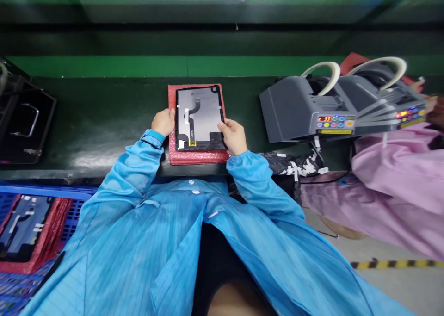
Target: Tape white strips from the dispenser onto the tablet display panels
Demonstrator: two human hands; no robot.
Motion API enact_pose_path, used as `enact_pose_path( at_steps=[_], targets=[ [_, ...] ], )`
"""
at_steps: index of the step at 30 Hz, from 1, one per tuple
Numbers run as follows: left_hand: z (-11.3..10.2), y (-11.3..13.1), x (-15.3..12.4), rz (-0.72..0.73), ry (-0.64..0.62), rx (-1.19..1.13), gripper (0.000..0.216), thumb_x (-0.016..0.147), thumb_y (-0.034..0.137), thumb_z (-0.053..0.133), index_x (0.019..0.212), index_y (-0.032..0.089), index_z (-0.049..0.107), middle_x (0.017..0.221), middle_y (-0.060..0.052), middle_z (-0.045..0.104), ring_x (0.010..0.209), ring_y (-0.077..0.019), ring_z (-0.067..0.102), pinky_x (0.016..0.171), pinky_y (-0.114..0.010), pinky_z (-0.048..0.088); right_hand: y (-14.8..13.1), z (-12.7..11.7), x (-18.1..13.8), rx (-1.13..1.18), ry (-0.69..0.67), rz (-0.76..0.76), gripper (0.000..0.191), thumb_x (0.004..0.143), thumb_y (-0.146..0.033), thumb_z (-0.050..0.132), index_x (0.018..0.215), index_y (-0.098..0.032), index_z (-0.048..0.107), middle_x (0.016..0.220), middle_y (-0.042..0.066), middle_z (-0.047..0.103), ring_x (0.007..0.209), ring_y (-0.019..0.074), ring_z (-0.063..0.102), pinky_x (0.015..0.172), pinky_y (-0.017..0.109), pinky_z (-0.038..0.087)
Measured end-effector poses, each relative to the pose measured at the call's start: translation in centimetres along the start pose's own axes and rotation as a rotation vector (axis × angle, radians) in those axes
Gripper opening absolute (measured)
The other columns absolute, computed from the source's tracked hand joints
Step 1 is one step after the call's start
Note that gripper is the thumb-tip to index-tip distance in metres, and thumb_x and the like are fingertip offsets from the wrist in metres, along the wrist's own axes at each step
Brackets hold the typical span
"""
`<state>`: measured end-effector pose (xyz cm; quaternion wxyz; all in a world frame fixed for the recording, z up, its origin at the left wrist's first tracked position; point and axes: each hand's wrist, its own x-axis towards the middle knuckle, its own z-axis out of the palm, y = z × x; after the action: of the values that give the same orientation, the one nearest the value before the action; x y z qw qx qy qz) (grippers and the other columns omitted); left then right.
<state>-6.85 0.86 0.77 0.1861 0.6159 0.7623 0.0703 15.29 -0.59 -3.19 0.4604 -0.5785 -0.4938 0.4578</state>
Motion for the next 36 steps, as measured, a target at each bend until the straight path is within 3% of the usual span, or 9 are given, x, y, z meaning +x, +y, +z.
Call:
enact_pose_path(
  at_steps=[8,11,17,19,25,27,30,32,36],
  targets=[
    [0.0,0.4,-0.5,-0.008,-0.016,0.102,0.046,0.104,0.034,0.028,0.119,0.013,0.065,0.119,-0.02,0.069,0.113,-0.0328,0.065,0.093,-0.039,0.049,-2.7,-1.1,-0.9,-0.969,0.036,-0.125,0.03,0.091,-0.034,0.05,0.094,-0.011,0.07,0.092,0.018,0.07,0.09,0.0282,0.065,0.085,0.039,0.046],
    [-0.1,0.6,-0.7,0.011,-0.018,0.143,0.047,0.103,0.033,0.026,0.118,0.011,0.064,0.118,-0.022,0.068,0.112,-0.0346,0.065,0.092,-0.041,0.05,-2.1,-4.2,-1.8,-0.811,0.235,-0.182,0.033,0.094,-0.037,0.045,0.082,-0.014,0.066,0.079,0.011,0.066,0.078,0.0207,0.063,0.078,0.033,0.046],
    [-0.3,0.6,-0.5,0.044,-0.011,0.236,0.047,0.1,0.03,0.025,0.109,0.01,0.066,0.109,-0.024,0.07,0.104,-0.0365,0.067,0.086,-0.043,0.051,1.1,-12.2,-4.4,-0.231,0.914,-0.1,0.043,0.092,-0.06,0.04,0.073,-0.022,0.045,0.055,-0.006,0.04,0.049,0.0089,0.044,0.052,0.022,0.038],
    [-0.4,0.4,-0.2,0.086,-0.016,0.256,0.046,0.099,0.03,0.026,0.106,0.01,0.067,0.108,-0.024,0.07,0.104,-0.0372,0.066,0.086,-0.043,0.051,1.0,-13.9,-4.5,-0.066,0.972,0.0,0.044,0.09,-0.062,0.043,0.073,-0.022,0.042,0.054,-0.008,0.04,0.044,0.0071,0.04,0.045,0.019,0.032],
    [-2.6,-0.3,0.9,0.12,0.167,0.225,0.043,0.098,0.041,0.036,0.103,0.013,0.067,0.109,-0.018,0.068,0.106,-0.0332,0.062,0.091,-0.046,0.048,-1.0,-15.4,-3.5,-0.008,0.911,0.146,0.026,0.089,-0.029,0.049,0.065,-0.022,0.042,0.056,-0.005,0.045,0.042,0.0078,0.039,0.043,0.022,0.029],
    [-2.9,-0.5,1.9,0.397,0.244,0.195,0.04,0.097,0.041,0.039,0.103,0.015,0.069,0.112,-0.013,0.067,0.111,-0.0285,0.057,0.098,-0.045,0.045,-1.3,-15.2,-4.0,-0.21,0.992,0.051,0.023,0.086,-0.019,0.049,0.065,-0.023,0.042,0.057,-0.004,0.044,0.048,0.0102,0.041,0.052,0.026,0.037],
    [-2.1,-0.8,4.1,0.88,0.18,0.139,0.039,0.097,0.039,0.04,0.105,0.019,0.072,0.113,-0.008,0.07,0.116,-0.0264,0.052,0.104,-0.046,0.039,-1.9,-14.2,-5.3,-0.482,0.973,-0.115,0.019,0.082,-0.018,0.053,0.066,-0.023,0.046,0.059,-0.003,0.047,0.057,0.013,0.046,0.069,0.033,0.043],
    [-0.9,-1.0,5.5,1.026,0.083,0.078,0.039,0.097,0.039,0.039,0.11,0.022,0.072,0.117,-0.007,0.07,0.121,-0.0269,0.05,0.106,-0.049,0.037,-2.5,-12.6,-5.6,-0.482,0.78,-0.186,0.017,0.084,-0.028,0.055,0.068,-0.021,0.05,0.057,-0.003,0.049,0.054,0.0117,0.045,0.063,0.03,0.041],
    [1.3,-1.4,7.3,1.03,-0.013,0.029,0.041,0.096,0.049,0.041,0.119,0.029,0.068,0.132,-0.003,0.065,0.134,-0.0284,0.039,0.111,-0.055,0.028,-3.3,-6.8,-2.2,-0.297,0.219,-0.23,0.03,0.089,-0.046,0.054,0.073,-0.02,0.052,0.055,-0.006,0.046,0.047,0.0079,0.041,0.051,0.022,0.035]
  ],
)
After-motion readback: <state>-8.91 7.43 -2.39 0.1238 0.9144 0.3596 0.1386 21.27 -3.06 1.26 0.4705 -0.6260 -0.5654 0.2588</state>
